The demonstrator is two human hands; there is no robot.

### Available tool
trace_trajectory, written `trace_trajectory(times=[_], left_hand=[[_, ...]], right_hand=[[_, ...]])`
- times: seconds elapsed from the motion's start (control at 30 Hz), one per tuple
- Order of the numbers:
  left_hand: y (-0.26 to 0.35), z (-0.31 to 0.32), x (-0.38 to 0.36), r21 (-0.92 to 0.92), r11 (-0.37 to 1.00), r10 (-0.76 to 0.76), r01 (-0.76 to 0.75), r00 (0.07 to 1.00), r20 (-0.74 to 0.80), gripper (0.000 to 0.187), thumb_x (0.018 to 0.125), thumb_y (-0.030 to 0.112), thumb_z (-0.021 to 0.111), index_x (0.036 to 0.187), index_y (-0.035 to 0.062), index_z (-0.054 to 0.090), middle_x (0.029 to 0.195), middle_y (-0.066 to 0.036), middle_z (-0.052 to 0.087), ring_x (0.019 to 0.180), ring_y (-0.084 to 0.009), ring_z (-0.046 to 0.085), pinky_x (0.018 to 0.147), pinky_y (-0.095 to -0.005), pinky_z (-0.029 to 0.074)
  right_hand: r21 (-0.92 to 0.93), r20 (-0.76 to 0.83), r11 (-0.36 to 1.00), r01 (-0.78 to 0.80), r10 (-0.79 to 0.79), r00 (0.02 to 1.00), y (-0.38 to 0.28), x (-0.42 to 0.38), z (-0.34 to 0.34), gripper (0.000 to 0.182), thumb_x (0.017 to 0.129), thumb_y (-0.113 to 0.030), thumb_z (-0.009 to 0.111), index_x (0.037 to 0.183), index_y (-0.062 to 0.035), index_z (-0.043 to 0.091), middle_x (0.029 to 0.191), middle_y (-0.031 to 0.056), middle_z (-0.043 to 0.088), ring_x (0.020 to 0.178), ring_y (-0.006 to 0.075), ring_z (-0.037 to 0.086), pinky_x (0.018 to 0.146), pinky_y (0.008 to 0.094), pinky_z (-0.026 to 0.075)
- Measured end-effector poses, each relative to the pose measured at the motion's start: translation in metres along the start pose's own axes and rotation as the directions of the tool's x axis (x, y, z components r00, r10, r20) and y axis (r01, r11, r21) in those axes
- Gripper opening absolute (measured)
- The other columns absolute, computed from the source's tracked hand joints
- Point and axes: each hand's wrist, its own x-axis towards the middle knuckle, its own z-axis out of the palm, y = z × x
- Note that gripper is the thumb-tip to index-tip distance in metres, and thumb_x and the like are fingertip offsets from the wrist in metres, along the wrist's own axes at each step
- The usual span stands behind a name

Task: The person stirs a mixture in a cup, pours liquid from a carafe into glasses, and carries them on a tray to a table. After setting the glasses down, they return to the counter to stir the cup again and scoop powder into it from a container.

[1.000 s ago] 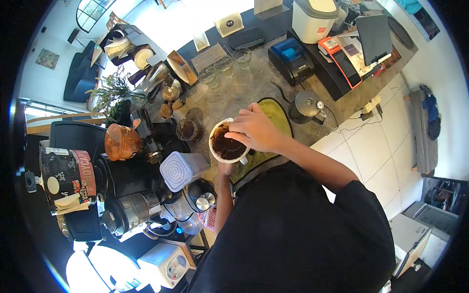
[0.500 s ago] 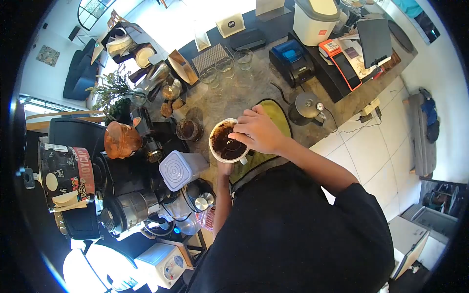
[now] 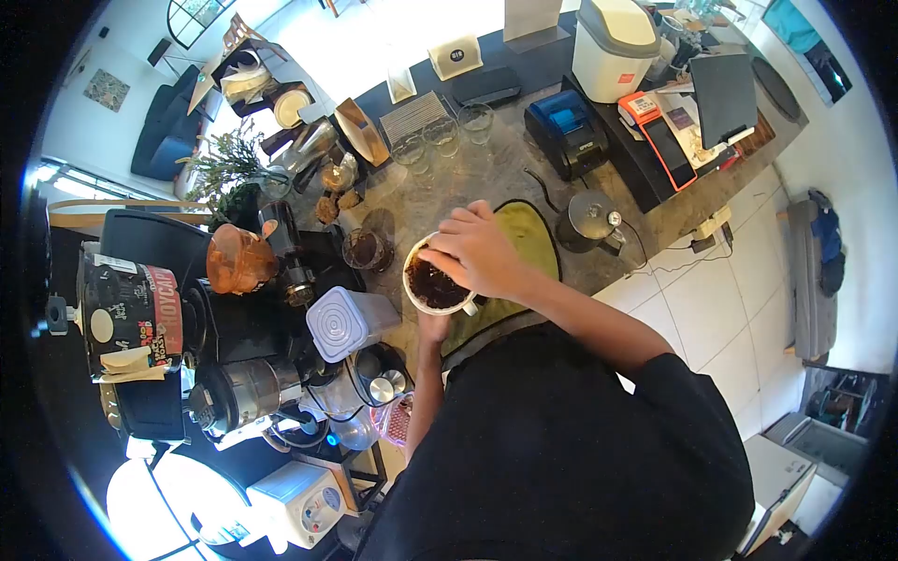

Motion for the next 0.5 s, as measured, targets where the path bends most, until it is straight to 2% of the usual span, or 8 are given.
trace_trajectory(times=[0.03, 0.2, 0.3, 0.33, 0.43, 0.5], left_hand=[[0.001, 0.002, -0.001, 0.011, 1.000, 0.005, -0.004, 1.000, -0.017, 0.073, 0.091, 0.022, 0.074, 0.152, 0.0013, 0.038, 0.149, -0.013, 0.051, 0.136, -0.0236, 0.051, 0.114, -0.0382, 0.041], [0.001, 0.008, -0.007, 0.126, 0.992, 0.002, 0.012, 0.994, -0.112, 0.074, 0.095, 0.022, 0.068, 0.156, 0.0014, 0.032, 0.154, -0.013, 0.044, 0.141, -0.0235, 0.045, 0.117, -0.0386, 0.036], [-0.006, 0.010, -0.011, 0.065, 0.998, 0.002, 0.005, 0.994, -0.112, 0.074, 0.095, 0.022, 0.069, 0.156, 0.0015, 0.032, 0.154, -0.013, 0.044, 0.141, -0.0240, 0.045, 0.118, -0.0386, 0.035], [-0.010, 0.011, -0.010, 0.110, 0.992, 0.081, -0.066, 0.987, -0.135, 0.076, 0.092, 0.022, 0.072, 0.154, 0.0012, 0.033, 0.153, -0.013, 0.045, 0.140, -0.0248, 0.046, 0.117, -0.0389, 0.036], [0.002, 0.022, -0.009, 0.100, 0.995, 0.039, -0.017, 0.975, -0.221, 0.078, 0.090, 0.023, 0.075, 0.153, 0.0006, 0.034, 0.152, -0.015, 0.046, 0.139, -0.0247, 0.046, 0.116, -0.0394, 0.037], [0.010, 0.027, -0.009, 0.114, 0.992, 0.082, -0.054, 0.964, -0.254, 0.078, 0.089, 0.022, 0.076, 0.151, 0.0002, 0.036, 0.150, -0.016, 0.048, 0.137, -0.0245, 0.048, 0.114, -0.0395, 0.039]], right_hand=[[0.013, -0.020, 0.998, 0.067, -0.067, 0.998, -0.001, 0.004, 0.003, 0.018, 0.089, -0.024, 0.074, 0.078, -0.0112, 0.069, 0.073, 0.0001, 0.055, 0.079, 0.0199, 0.052, 0.082, 0.0381, 0.036], [0.037, 0.041, 0.995, 0.094, -0.095, 0.995, -0.001, 0.017, 0.001, 0.017, 0.090, -0.025, 0.073, 0.079, -0.0122, 0.068, 0.074, -0.0007, 0.055, 0.080, 0.0201, 0.052, 0.085, 0.0396, 0.034], [-0.001, 0.040, 0.986, 0.169, -0.169, 0.985, 0.002, 0.024, -0.003, 0.018, 0.090, -0.026, 0.073, 0.078, -0.0134, 0.067, 0.075, -0.0009, 0.056, 0.082, 0.0193, 0.053, 0.086, 0.0390, 0.034], [0.001, 0.041, 0.985, 0.170, -0.170, 0.985, 0.001, 0.023, -0.001, 0.018, 0.090, -0.026, 0.073, 0.078, -0.0134, 0.067, 0.075, -0.0009, 0.056, 0.082, 0.0193, 0.053, 0.086, 0.0390, 0.034], [0.091, 0.105, 0.972, 0.219, -0.228, 0.968, -0.005, 0.019, 0.005, 0.019, 0.090, -0.027, 0.072, 0.078, -0.0137, 0.066, 0.076, -0.0010, 0.058, 0.085, 0.0188, 0.053, 0.088, 0.0391, 0.034], [0.189, 0.158, 0.968, 0.167, -0.198, 0.967, -0.010, 0.021, 0.001, 0.017, 0.091, -0.027, 0.072, 0.080, -0.0135, 0.069, 0.079, -0.0012, 0.061, 0.086, 0.0183, 0.054, 0.089, 0.0395, 0.034]])
